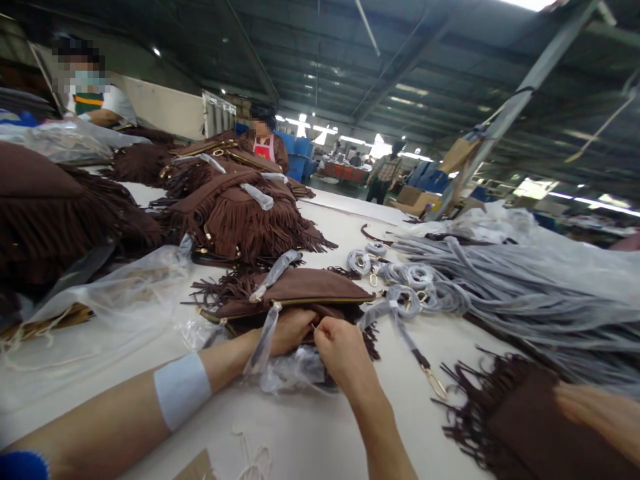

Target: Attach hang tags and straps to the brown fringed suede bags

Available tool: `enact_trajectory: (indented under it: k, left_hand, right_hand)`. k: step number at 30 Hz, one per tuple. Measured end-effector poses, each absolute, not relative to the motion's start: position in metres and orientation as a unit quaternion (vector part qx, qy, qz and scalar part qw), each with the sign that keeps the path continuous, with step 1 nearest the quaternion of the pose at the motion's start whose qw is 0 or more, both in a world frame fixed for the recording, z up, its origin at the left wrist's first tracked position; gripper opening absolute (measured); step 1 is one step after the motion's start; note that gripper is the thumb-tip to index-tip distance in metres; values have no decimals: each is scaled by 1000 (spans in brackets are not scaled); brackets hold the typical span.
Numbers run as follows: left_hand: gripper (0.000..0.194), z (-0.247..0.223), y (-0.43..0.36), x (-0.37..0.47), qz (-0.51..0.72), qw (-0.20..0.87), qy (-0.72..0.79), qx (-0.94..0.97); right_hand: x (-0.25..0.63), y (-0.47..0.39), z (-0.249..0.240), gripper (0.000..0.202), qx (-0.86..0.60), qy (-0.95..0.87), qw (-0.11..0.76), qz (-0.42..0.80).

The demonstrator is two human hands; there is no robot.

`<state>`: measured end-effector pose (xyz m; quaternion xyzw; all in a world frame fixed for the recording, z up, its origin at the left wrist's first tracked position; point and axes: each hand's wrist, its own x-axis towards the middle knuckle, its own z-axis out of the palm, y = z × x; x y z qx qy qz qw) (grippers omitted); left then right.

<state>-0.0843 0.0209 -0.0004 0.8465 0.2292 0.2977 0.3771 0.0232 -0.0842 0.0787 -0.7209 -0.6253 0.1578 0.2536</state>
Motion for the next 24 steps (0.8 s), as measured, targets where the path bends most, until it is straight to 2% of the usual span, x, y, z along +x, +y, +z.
enact_trajectory:
  k: [3, 6, 13, 16, 19, 24]
  left_hand:
    - [28, 2, 20, -88, 290, 342, 215, 868]
    - [28, 9, 18, -92, 265, 293, 271, 878]
    - [29, 14, 17, -96, 243, 297, 257, 887]
    - [27, 12, 17, -98, 247, 308, 267, 879]
    - [23, 10, 19, -99, 243, 312, 284, 873]
    - [19, 10, 20, -99, 283, 334, 285, 853]
  right_hand:
    - [31, -81, 52, 24, -737, -615, 252, 128]
    - [36, -83, 42, 24, -739, -613, 257, 110]
    - [33, -95, 79, 26, -673, -650, 343, 85]
    - [34, -95, 77, 24, -672, -682, 282, 63]
    - [36, -88, 56, 25, -688, -698, 198, -33]
    - [38, -77, 36, 23, -689, -691, 187, -109]
